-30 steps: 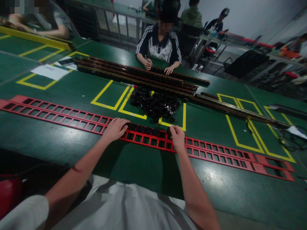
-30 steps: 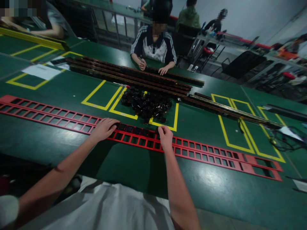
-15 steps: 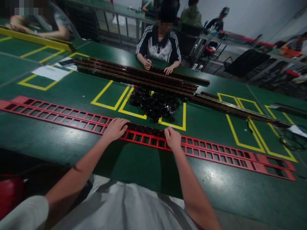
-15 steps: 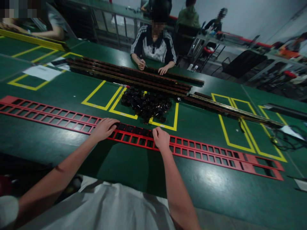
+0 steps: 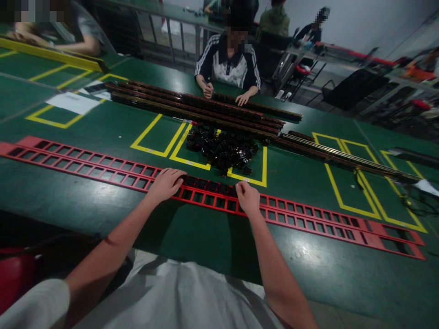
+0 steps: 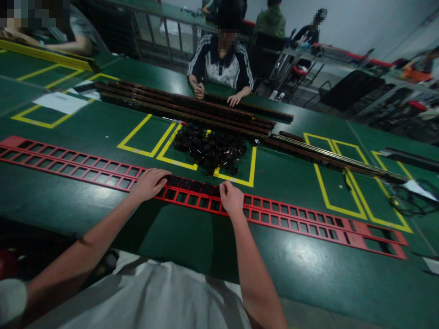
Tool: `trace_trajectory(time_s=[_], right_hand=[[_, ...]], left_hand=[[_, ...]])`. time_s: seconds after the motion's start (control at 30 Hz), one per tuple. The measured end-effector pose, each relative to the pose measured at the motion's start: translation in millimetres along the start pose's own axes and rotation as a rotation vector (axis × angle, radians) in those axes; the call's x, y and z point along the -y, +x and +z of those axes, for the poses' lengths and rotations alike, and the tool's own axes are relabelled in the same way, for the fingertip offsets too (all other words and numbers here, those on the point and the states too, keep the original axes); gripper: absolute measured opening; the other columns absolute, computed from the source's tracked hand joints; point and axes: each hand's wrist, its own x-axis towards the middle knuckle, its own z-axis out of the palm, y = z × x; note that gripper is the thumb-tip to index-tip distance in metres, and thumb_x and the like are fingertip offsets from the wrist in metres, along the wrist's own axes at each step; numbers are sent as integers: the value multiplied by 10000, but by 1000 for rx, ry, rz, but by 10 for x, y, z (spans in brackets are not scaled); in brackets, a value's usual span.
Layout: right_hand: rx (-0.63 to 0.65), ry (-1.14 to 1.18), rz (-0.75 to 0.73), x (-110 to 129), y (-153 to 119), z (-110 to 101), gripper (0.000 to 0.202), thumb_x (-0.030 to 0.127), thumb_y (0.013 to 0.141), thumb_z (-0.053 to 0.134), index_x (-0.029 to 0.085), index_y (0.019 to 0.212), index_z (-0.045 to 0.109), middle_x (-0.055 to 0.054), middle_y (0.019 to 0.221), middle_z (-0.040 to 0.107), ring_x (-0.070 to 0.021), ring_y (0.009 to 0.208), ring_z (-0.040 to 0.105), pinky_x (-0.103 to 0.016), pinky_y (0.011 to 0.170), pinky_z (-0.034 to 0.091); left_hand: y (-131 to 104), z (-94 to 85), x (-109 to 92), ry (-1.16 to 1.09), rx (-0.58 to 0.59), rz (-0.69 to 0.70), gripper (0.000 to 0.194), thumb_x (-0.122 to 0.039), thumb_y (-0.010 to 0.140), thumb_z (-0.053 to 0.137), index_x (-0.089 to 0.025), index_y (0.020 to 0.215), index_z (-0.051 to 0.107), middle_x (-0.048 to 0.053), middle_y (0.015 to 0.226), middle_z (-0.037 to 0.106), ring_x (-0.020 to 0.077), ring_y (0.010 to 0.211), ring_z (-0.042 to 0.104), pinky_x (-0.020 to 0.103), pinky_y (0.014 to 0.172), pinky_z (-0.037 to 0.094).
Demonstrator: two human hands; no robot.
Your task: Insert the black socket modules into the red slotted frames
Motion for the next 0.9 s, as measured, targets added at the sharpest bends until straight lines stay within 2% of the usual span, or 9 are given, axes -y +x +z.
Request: trace_trajectory(time_s=[0.13, 0.3, 0.5, 0.7, 0.9], right_hand=[[-55, 78, -32, -28, -7, 22, 253, 337, 981, 418, 223, 945, 641, -34, 839, 698, -183, 752, 628, -258, 630, 339], [-34, 134, -72, -5, -16, 2, 231, 406, 954, 496, 231, 913, 641, -10, 842, 681, -163, 751, 616, -253, 630, 370], [30, 124, -249, 23, -46, -51, 213, 405, 894, 604, 221, 996, 636, -37, 978, 661, -178, 833, 614, -263, 646, 416], [-1, 221, -270, 7, -49, -29, 90, 253, 883, 563, 220, 941, 624, -36, 942, 639, -178, 807, 599, -275, 647, 437], [-47, 301, -302, -17, -29, -12, 208, 130, 874, 439, 218, 934, 618, -52, 923, 625, -193, 866, 596, -307, 748, 476]], left_hand=[[-1, 3, 4, -4, -7, 9, 344, -284, 952, 386, -211, 1196, 616, 66, 1183, 682, 260, 1070, 592, 448, 1012, 388], [0, 4, 15, 4, 4, 12, 337, -283, 959, 382, -210, 1199, 608, 65, 1189, 679, 258, 1080, 590, 441, 1009, 385], [1, 7, 19, 3, 8, 6, 337, -285, 961, 383, -209, 1206, 603, 63, 1195, 678, 256, 1081, 588, 443, 1014, 380], [4, -2, 10, 1, 9, 8, 335, -276, 955, 388, -207, 1199, 606, 62, 1187, 680, 255, 1080, 592, 442, 1013, 382], [3, -6, -9, 11, 0, 9, 332, -281, 956, 384, -207, 1187, 610, 64, 1185, 681, 257, 1073, 592, 438, 998, 391]])
